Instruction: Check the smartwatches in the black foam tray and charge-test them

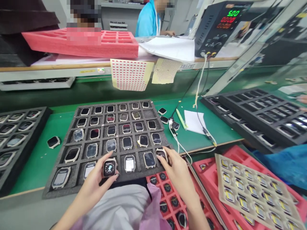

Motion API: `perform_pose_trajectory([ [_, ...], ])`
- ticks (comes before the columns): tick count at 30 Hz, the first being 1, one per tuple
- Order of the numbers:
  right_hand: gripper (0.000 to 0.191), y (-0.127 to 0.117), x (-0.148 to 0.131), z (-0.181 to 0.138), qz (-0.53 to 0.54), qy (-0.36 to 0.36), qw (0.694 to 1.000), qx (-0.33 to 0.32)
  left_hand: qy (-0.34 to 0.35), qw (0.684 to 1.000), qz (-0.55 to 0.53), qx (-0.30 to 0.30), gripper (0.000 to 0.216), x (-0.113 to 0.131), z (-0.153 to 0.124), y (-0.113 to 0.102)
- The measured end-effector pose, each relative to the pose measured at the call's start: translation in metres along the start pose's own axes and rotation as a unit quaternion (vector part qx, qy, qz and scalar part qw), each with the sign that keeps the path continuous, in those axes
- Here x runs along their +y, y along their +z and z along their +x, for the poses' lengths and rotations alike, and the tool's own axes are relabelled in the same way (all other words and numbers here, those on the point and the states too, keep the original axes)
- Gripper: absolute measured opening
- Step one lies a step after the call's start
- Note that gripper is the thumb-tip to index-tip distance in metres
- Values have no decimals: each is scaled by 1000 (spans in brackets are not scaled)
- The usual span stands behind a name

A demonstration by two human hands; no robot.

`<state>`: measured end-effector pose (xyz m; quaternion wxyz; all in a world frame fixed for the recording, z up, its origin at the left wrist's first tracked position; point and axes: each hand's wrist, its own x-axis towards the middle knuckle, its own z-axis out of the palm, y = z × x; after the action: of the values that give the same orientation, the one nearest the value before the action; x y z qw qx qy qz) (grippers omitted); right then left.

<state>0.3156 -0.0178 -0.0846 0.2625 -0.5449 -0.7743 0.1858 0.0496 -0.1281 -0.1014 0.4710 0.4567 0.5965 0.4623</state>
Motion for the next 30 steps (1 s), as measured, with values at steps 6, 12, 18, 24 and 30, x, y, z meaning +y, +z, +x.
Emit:
perform_pose_trajectory([
  [6, 17, -2, -27, -12, 315, 47, 948, 15, -23, 996, -90, 1, 59, 7, 5, 5],
  [12, 41, 6, -42, -8, 602, 96, 783, -122, -11, 991, -135, 6, 46, 22, 15, 21],
  [18, 42, 23, -45, 1, 684, 90, 701, -183, -3, 993, -110, 53, 40, 19, 19, 30],
  [24, 32, 31, -49, 2, 689, 78, 696, -188, -17, 996, -64, 65, 30, 18, 16, 29],
  [30, 38, 33, -55, 2, 671, 98, 708, -196, -18, 1000, -4, 23, 22, 18, 13, 25],
])
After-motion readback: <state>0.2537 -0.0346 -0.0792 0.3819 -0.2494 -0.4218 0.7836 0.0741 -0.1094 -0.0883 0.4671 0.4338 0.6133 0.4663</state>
